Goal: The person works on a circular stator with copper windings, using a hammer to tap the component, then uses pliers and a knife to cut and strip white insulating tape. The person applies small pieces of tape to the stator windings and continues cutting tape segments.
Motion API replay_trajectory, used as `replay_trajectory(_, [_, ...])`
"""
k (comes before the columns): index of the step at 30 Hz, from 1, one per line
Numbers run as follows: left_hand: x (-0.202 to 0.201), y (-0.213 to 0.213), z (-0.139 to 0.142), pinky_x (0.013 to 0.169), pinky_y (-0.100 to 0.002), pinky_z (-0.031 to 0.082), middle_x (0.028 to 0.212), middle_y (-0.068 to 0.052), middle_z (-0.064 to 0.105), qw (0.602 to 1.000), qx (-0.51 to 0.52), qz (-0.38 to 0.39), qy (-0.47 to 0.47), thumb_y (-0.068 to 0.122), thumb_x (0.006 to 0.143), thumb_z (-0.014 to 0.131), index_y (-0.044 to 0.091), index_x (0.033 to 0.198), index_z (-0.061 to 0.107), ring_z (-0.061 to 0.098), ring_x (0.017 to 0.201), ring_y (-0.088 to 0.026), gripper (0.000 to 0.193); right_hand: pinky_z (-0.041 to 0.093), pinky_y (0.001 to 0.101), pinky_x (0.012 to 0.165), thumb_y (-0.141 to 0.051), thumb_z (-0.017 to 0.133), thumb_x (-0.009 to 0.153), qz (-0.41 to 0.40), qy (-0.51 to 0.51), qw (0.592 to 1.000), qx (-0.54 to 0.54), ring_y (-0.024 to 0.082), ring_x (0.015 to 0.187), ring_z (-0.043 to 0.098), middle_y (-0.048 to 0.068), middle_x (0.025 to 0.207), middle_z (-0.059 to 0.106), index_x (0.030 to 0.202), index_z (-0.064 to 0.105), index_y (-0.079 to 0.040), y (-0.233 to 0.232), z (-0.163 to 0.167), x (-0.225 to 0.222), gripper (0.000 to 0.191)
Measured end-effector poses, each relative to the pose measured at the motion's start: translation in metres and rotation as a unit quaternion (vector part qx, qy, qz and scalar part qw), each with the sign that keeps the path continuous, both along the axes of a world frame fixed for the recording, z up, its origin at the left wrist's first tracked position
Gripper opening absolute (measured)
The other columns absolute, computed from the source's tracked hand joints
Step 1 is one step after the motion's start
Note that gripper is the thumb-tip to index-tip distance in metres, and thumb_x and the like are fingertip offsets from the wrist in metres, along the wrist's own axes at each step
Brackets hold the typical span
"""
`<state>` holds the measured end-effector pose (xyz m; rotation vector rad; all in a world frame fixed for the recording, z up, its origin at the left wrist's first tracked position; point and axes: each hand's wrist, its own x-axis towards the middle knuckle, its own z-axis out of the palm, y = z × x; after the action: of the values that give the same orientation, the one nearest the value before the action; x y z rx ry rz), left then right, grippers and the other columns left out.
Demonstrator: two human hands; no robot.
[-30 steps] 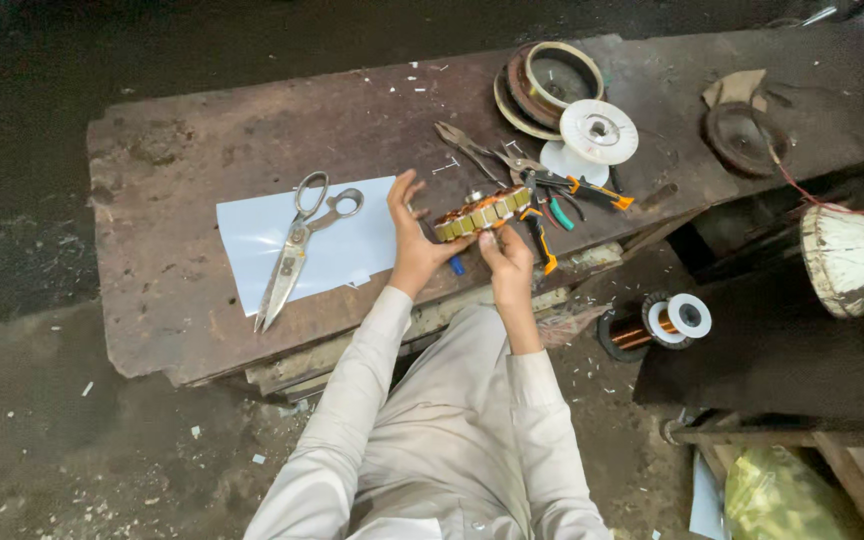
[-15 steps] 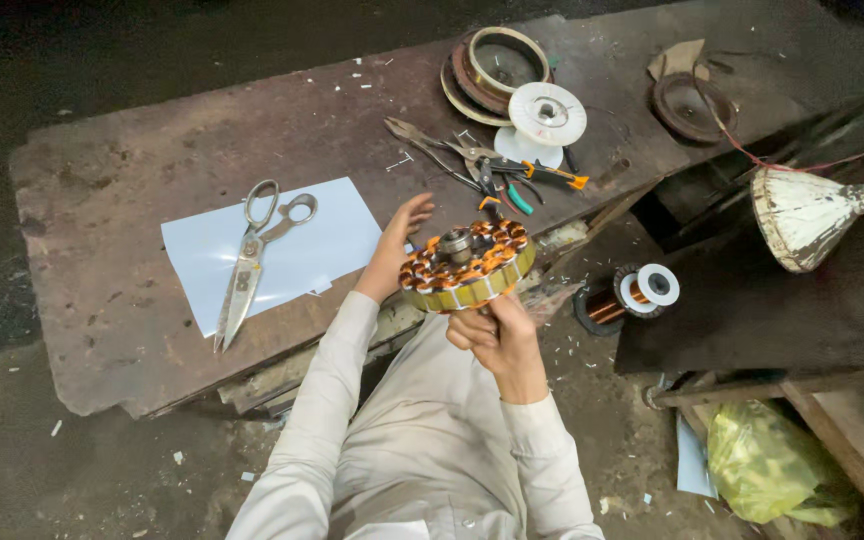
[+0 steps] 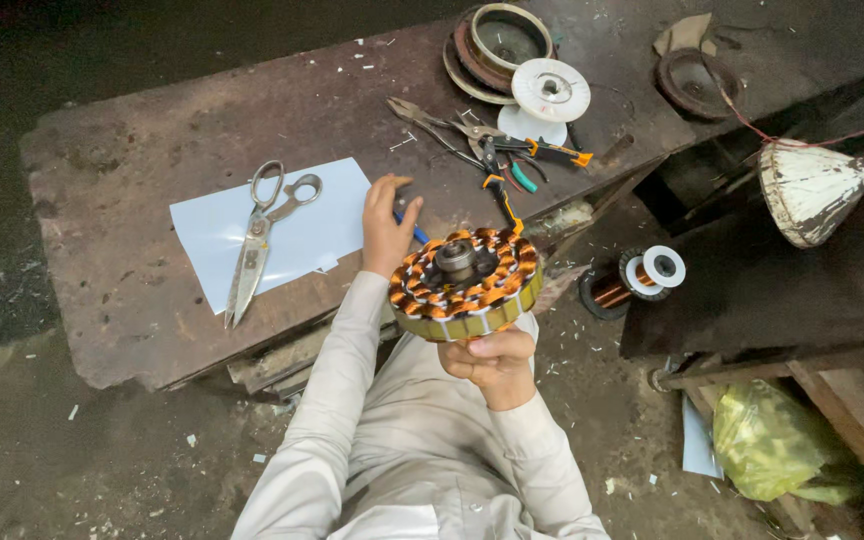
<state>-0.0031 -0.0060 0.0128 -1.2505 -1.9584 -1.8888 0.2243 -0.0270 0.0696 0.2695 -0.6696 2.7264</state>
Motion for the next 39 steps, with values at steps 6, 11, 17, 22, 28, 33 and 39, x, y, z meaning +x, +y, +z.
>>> replay_trajectory(6, [0.007, -0.018, 0.008, 0.104, -0.039, 0.051, 0.120, -0.015, 0.071, 0.963, 0.137, -0.116, -0.203, 0.015, 0.101, 0.070, -0.002, 0.119, 0.068, 0.066, 0.115, -0.025, 0.025, 0.021, 0.0223, 0.039, 0.008, 0.056, 0.080, 0.068, 0.022, 0.997, -0.019, 0.002, 0.038, 0.030, 0.002, 0.070, 0.048, 0.129, 0.052, 0.005, -0.009, -0.007, 0.009, 0.049])
replay_trajectory(11, [0.018, -0.099, 0.031, 0.110, -0.038, 0.054, 0.122, -0.012, 0.072, 0.881, 0.204, -0.285, -0.317, 0.030, 0.109, 0.056, 0.001, 0.124, 0.066, 0.069, 0.117, -0.022, 0.034, 0.021, 0.0215, 0.039, 0.006, 0.058, 0.084, 0.120, -0.041, 0.990, -0.058, 0.001, 0.041, 0.031, 0.000, 0.071, 0.046, 0.099, 0.051, -0.001, -0.011, -0.019, 0.004, 0.018])
replay_trajectory(17, [0.057, -0.204, 0.066, 0.108, -0.038, 0.048, 0.128, -0.016, 0.066, 0.969, 0.059, -0.226, -0.078, 0.018, 0.090, 0.080, -0.001, 0.127, 0.064, 0.064, 0.121, -0.029, 0.045, 0.022, 0.0211, 0.038, 0.004, 0.061, 0.085, 0.131, -0.068, 0.985, -0.091, 0.001, 0.042, 0.033, -0.002, 0.070, 0.044, 0.097, 0.047, -0.004, -0.020, -0.042, -0.016, 0.021])
replay_trajectory(22, [0.090, -0.214, 0.052, 0.098, -0.036, 0.056, 0.121, -0.012, 0.072, 0.994, 0.025, -0.069, -0.077, 0.013, 0.085, 0.084, 0.003, 0.120, 0.071, 0.071, 0.115, -0.026, 0.039, 0.023, 0.0220, 0.038, 0.002, 0.061, 0.085, 0.156, -0.104, 0.975, -0.121, 0.002, 0.043, 0.037, -0.003, 0.067, 0.042, 0.106, 0.050, 0.001, -0.033, -0.073, -0.009, 0.024])
replay_trajectory(28, [0.119, -0.221, -0.006, 0.090, -0.034, 0.058, 0.113, -0.012, 0.075, 0.993, -0.009, -0.034, -0.113, 0.023, 0.087, 0.083, 0.006, 0.118, 0.073, 0.073, 0.101, -0.024, 0.036, 0.022, 0.0233, 0.038, 0.001, 0.057, 0.090, 0.207, -0.169, 0.942, -0.201, 0.003, 0.044, 0.034, -0.004, 0.064, 0.039, 0.102, 0.051, -0.002, -0.052, -0.125, 0.017, 0.014])
replay_trajectory(33, [0.127, -0.218, -0.058, 0.091, -0.036, 0.056, 0.108, -0.011, 0.074, 0.992, -0.022, -0.037, -0.120, 0.032, 0.088, 0.081, 0.008, 0.116, 0.076, 0.072, 0.099, -0.026, 0.038, 0.024, 0.0271, 0.039, -0.012, 0.056, 0.098, 0.289, -0.150, 0.937, -0.124, 0.007, 0.042, 0.030, -0.004, 0.060, 0.036, 0.108, 0.048, -0.005, -0.055, -0.156, 0.012, 0.015])
replay_trajectory(39, [0.126, -0.207, -0.105, 0.087, -0.036, 0.056, 0.102, -0.011, 0.072, 0.986, -0.075, -0.060, -0.135, 0.035, 0.084, 0.081, 0.010, 0.112, 0.077, 0.072, 0.096, -0.028, 0.038, 0.023, 0.0299, 0.044, -0.021, 0.056, 0.094, 0.376, -0.175, 0.903, -0.109, 0.009, 0.044, 0.025, -0.004, 0.057, 0.032, 0.116, 0.050, -0.017, -0.066, -0.159, -0.001, 0.023])
